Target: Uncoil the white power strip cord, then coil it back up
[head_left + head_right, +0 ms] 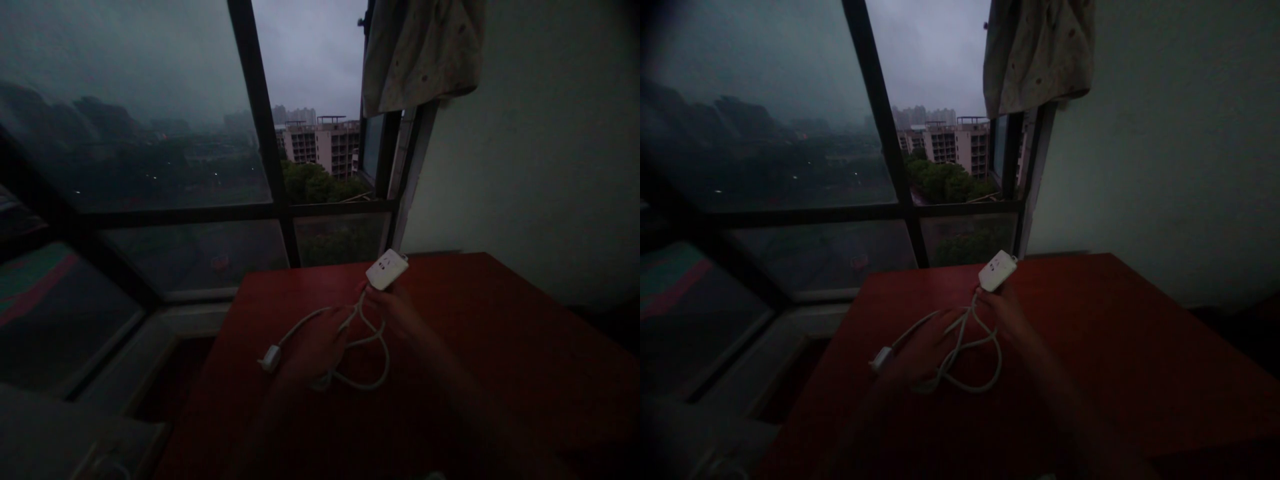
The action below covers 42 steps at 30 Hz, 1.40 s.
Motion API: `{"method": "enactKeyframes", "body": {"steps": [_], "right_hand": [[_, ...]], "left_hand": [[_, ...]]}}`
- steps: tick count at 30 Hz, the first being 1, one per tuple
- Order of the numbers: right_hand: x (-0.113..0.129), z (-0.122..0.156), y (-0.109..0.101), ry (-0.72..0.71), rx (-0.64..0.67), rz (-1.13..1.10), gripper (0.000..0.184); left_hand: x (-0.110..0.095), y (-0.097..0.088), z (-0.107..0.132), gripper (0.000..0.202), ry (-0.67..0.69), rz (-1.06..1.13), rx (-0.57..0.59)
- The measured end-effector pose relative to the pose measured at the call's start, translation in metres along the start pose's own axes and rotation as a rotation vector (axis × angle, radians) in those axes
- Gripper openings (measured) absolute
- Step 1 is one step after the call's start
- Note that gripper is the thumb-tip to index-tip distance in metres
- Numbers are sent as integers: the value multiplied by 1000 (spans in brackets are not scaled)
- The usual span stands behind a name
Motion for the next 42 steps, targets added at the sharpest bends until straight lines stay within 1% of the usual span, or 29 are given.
{"method": "enactKeyframes", "body": {"steps": [3,5,7,9,10,12,13,15,17,19,21,24,27,29,31,32,34,36,37,39,40,42], "right_hand": [[3,5,8,20,30,-67,25],[11,7,8,26,67,-154,25],[29,8,1,-6,86,-260,23],[53,6,-15,-70,62,-361,21],[64,4,-27,-110,27,-414,19],[79,-2,-52,-150,-50,-467,16],[82,-5,-66,-173,-92,-486,16],[78,-9,-93,-212,-198,-495,18],[62,-11,-114,-221,-278,-450,20],[44,-13,-128,-212,-314,-379,20],[32,-12,-136,-230,-351,-300,24],[26,-11,-136,-268,-377,-162,31],[31,-13,-122,-303,-330,17,29],[34,-14,-111,-323,-311,134,29],[35,-15,-101,-322,-301,223,30],[34,-16,-97,-316,-301,251,31],[32,-18,-91,-300,-296,274,30],[29,-20,-89,-297,-291,270,29],[27,-21,-89,-298,-290,269,29],[23,-24,-88,-291,-281,301,28],[20,-25,-87,-284,-274,330,27],[15,-26,-82,-277,-245,395,27]], "left_hand": [[0,20,-8,34,104,-77,168],[3,22,-7,37,132,-101,194],[9,21,-2,39,126,-126,208],[14,19,6,39,109,-148,225],[16,17,10,37,103,-145,235],[17,14,18,31,94,-94,254],[18,11,21,28,84,-57,246],[21,0,24,23,45,0,180],[26,-12,26,26,9,5,116],[31,-21,26,35,-20,16,86],[36,-29,27,45,-63,78,61],[38,-35,26,47,-118,156,13],[23,-29,22,39,-91,71,69],[5,-17,17,34,-9,-28,170],[-17,-3,13,30,119,-83,294],[-28,3,12,30,183,-78,350],[-44,9,11,31,271,-30,400],[-47,4,11,29,275,18,356],[-44,-1,12,27,244,34,308],[-31,-15,13,23,172,46,176],[-25,-22,14,22,156,37,113],[-16,-33,13,18,190,-34,11]]}}
Point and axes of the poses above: each hand's wrist, its own z-axis away from the middle knuckle, its own y-axis out of the palm, x = y × z, the point moved 7 cm from there along -z, towards the middle knuckle, and after that the axes turned 14 degrees about y, right-handed, at the moved point
